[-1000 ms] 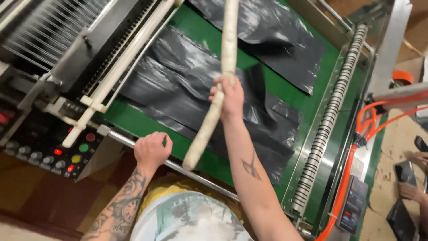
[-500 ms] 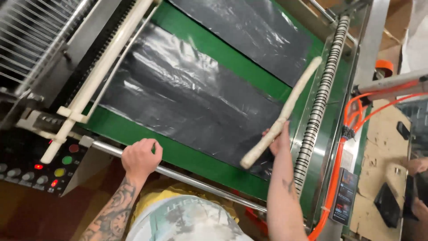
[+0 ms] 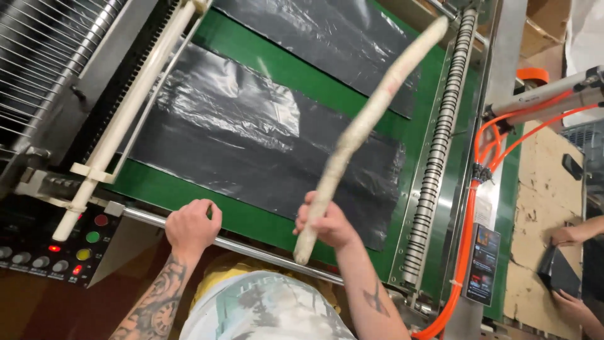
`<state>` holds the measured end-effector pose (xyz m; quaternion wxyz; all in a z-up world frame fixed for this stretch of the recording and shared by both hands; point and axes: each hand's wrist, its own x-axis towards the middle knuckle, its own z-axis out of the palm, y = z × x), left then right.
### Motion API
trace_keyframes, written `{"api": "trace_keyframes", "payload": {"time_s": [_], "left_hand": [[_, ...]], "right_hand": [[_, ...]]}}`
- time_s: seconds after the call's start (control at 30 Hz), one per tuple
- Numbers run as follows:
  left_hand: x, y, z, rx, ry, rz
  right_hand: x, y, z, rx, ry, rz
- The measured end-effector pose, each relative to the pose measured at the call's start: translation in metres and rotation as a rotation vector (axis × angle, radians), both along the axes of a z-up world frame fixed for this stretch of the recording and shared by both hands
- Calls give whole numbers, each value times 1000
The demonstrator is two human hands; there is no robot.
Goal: Using a wooden stick to guide and separate plastic bags on a conveyor belt of a bag-making machine.
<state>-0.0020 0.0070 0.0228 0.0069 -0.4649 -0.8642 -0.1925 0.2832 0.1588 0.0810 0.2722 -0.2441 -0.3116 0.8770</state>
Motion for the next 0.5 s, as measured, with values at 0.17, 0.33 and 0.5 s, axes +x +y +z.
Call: {"api": "trace_keyframes", "payload": {"time_s": [0.17,0.33,0.5], "left_hand": [[3,-2,6,-1,-56,4],[3,-2,4,73,14,16],[3,-2,5,55,-17,12]], "right_hand": [[-60,-9,14,88,208,-25],[-104,-7,43,30,343,47],[-124,6,18,16,246,-88]]}}
